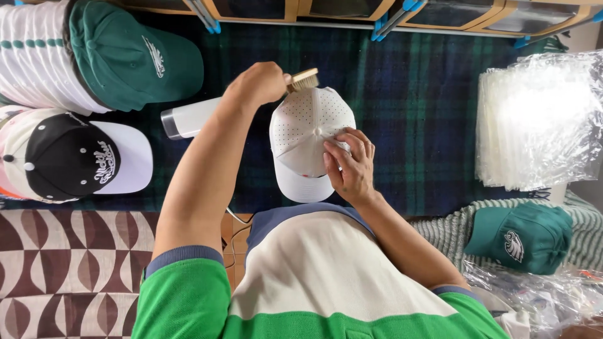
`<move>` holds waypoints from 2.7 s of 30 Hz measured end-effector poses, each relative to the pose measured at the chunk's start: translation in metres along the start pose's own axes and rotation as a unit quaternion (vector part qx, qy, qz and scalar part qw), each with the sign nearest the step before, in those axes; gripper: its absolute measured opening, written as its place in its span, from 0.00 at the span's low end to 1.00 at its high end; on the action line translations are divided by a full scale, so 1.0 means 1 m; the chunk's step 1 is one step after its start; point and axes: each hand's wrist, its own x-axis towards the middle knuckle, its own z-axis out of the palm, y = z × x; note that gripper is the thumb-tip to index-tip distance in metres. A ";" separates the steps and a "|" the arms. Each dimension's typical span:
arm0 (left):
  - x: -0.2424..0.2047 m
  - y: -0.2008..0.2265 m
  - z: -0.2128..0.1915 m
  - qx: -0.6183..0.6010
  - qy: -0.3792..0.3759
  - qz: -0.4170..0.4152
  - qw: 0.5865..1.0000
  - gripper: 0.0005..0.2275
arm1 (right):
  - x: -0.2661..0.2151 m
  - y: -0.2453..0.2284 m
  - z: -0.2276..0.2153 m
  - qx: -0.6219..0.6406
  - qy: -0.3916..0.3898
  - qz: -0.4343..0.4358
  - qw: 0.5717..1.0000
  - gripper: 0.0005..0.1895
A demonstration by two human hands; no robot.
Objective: Cleaning and steaming a white baseball cap using a brush and a handheld steamer on a workspace.
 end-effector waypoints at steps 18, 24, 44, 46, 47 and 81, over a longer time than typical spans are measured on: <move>-0.160 -0.013 -0.019 -0.078 0.228 0.186 0.953 0.15 | -0.004 0.006 0.006 0.011 0.009 -0.007 1.000 0.12; -0.128 0.021 -0.017 0.025 0.191 0.245 0.950 0.14 | -0.001 0.002 0.007 -0.001 0.017 -0.007 1.000 0.11; -0.107 0.017 -0.033 -0.081 0.088 0.167 0.979 0.17 | 0.001 0.008 0.003 -0.006 0.013 -0.021 1.000 0.11; -0.096 0.000 -0.031 -0.108 0.021 0.088 0.990 0.23 | -0.001 0.002 0.002 -0.003 0.011 -0.016 1.000 0.10; -0.094 -0.007 -0.034 -0.100 -0.001 0.030 0.995 0.24 | -0.001 0.002 0.002 -0.005 0.007 -0.011 1.000 0.10; -0.182 -0.077 0.178 -0.398 0.118 -0.224 0.882 0.20 | 0.054 0.044 0.021 0.128 -0.088 0.307 0.939 0.21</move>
